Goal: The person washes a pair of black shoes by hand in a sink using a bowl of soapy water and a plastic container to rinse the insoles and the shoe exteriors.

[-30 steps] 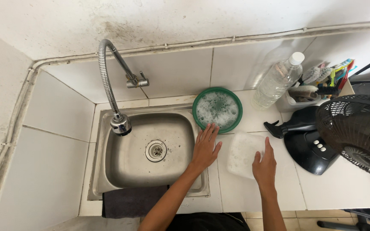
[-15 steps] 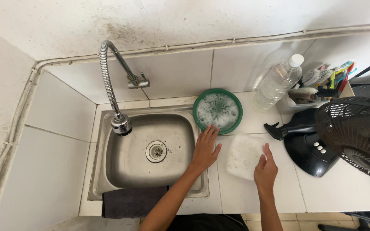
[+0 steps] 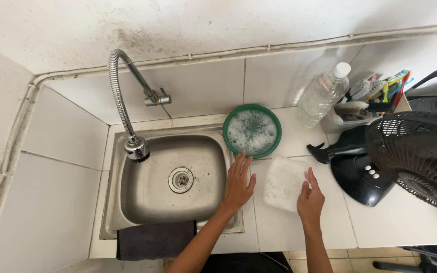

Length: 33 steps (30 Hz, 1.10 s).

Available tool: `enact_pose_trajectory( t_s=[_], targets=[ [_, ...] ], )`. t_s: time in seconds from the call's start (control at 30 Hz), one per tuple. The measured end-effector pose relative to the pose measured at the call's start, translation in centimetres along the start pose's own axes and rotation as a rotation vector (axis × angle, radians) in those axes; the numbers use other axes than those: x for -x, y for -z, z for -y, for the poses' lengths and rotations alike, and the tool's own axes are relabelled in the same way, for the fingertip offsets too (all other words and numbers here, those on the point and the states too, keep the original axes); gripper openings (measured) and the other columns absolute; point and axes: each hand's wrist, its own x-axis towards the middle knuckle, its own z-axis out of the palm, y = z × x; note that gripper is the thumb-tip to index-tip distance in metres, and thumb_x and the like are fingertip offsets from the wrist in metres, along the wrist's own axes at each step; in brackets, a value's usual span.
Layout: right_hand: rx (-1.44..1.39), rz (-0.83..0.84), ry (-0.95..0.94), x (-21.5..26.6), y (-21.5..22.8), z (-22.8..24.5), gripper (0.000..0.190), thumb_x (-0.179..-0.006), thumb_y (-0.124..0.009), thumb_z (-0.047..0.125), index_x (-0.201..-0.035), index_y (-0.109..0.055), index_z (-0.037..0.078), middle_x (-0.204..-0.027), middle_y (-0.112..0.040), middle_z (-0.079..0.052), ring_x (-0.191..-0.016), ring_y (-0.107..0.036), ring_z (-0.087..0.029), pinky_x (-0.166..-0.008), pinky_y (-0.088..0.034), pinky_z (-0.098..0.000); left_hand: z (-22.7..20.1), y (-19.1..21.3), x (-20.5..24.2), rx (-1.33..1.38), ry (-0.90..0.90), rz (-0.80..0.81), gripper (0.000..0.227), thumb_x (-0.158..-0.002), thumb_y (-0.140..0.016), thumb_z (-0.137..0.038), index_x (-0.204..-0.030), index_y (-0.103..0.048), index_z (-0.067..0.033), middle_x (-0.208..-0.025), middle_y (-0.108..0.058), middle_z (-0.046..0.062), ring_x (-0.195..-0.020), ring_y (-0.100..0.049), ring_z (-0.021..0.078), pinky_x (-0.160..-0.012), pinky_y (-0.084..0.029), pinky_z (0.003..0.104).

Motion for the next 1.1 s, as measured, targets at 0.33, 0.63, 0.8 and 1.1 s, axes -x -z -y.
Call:
enact_pose_trajectory(
  t_s=[0.33, 0.63, 0.8, 1.1],
  targets=[
    [0.002, 0.06, -0.002, -0.1, 1.3, -0.6, 0.056, -0.118, -0.046, 0.034, -0.173, -0.051, 0.025, -0.069, -0.033, 0.004, -0.06, -0.029, -0.012, -0.064, -0.036, -0.0289, 0.7, -1.8, 4.4, -0.014, 0.183, 0.043, 0.041, -0.109, -0.057, -0.015, -0.149, -0.06, -0.0046, -0.167, -0.051, 0.018, -0.154, -0.048, 0.0347, -0.124, -0.039, 0.053],
    [0.049, 0.124, -0.128, 0.7, 2.5, -1.5, 0.066, -0.109, -0.054, 0.046, -0.171, -0.053, 0.023, -0.145, -0.074, -0.021, -0.133, -0.07, -0.031, -0.114, -0.052, -0.0416, 1.5, -1.0, 5.7, 0.085, 0.225, 0.177, 0.048, -0.113, -0.055, -0.019, -0.159, -0.056, -0.0037, -0.175, -0.044, 0.017, -0.164, -0.038, 0.0342, -0.132, -0.032, 0.052],
    [0.076, 0.085, -0.078, 3.0, 2.6, -3.1, 0.058, -0.107, -0.066, 0.042, -0.159, -0.067, 0.017, -0.119, -0.08, -0.014, -0.099, -0.074, -0.022, -0.094, -0.055, -0.0359, 2.0, 0.6, 7.2, 0.14, 0.202, 0.336, 0.046, -0.115, -0.053, -0.013, -0.159, -0.055, -0.0001, -0.177, -0.04, 0.018, -0.168, -0.029, 0.0335, -0.134, -0.031, 0.05],
    [-0.074, 0.136, -0.341, 8.3, 2.5, -1.5, 0.06, -0.111, -0.055, 0.044, -0.154, -0.063, 0.004, -0.128, -0.082, -0.018, -0.105, -0.082, -0.031, -0.088, -0.063, -0.0401, 1.7, 0.9, 12.1, 0.005, 0.183, 0.363, 0.048, -0.111, -0.059, -0.013, -0.159, -0.06, -0.0075, -0.174, -0.049, 0.011, -0.164, -0.038, 0.0313, -0.124, -0.041, 0.053]
  ],
)
